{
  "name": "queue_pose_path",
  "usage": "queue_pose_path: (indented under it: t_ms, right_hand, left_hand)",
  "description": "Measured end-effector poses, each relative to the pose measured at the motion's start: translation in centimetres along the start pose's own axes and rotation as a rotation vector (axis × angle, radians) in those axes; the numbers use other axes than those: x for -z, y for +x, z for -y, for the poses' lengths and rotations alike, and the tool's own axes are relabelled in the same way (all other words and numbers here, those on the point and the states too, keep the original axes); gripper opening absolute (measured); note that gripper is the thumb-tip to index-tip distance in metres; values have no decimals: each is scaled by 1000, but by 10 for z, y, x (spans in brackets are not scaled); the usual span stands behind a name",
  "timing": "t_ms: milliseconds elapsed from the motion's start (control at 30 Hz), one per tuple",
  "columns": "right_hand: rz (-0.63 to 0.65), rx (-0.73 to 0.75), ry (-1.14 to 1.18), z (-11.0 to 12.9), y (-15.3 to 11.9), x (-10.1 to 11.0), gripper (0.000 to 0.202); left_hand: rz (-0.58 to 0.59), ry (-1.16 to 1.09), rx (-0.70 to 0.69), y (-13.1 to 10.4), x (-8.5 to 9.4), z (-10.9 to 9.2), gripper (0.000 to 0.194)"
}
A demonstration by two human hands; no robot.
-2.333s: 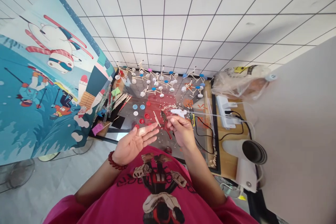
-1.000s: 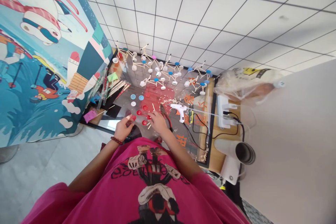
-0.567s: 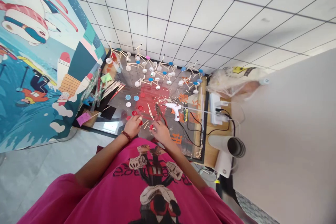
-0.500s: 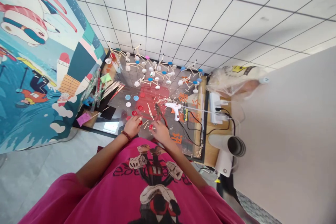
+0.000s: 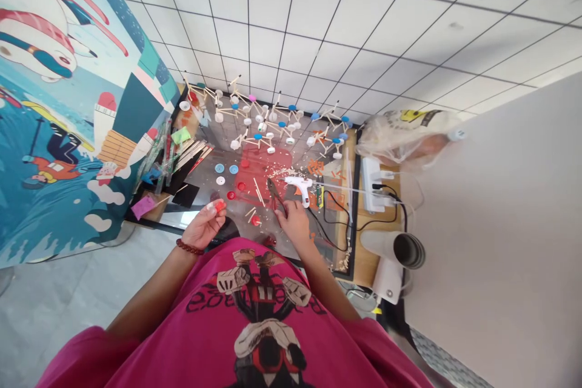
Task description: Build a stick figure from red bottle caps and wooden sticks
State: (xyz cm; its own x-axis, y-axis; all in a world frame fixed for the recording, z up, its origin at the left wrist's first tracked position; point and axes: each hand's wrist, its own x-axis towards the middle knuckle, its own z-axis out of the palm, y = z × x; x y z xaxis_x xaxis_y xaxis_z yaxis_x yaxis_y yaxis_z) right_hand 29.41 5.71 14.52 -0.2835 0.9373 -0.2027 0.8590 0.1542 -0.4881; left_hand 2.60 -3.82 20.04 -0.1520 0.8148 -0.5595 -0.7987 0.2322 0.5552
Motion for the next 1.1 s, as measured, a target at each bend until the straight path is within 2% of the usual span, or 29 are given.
queue_pose_path:
  t_ms: [67,167,233,333,467,667,733,833,900,967,1100]
  right_hand:
    - [29,47,-3,4,-2,-1,23]
    - [189,224,8,16,-8,-5,26]
    - [281,313,9,24,-11,-8,41]
    - [346,351,-26,33,-13,-12,60]
    - [350,295,-24,36,-14,-15,43]
    - [308,251,100,28,-12,-22,12]
    - [279,240,138,31,-13,-14,16]
    - [193,258,289,45,-18,13,22]
    - [69,342,641,58,-23,37,21]
    - [24,405,846,72,-29,58,20]
    - [8,419,924,91,-37,79,21]
  left_hand:
    - [-41,47,-44,2,0,-2,39]
    - [-140,292,-152,6,4,-3,47]
    - [-173,421,-198,8,8,-2,48]
    - [-176,486,-204,6,11,0,46]
    - [-120,528,-166,-4,6,3,47]
    - [16,441,-178,-16,-13,1,46]
    - [52,398,-174,-19,-19,0,45]
    - [103,330,-146,-23,-28,-2,47]
    - [132,317,-142,-25,-34,-4,52]
    - [150,328,-153,-27,-40,-5,57]
    - [169,363,-187,-29,-53,-8,63]
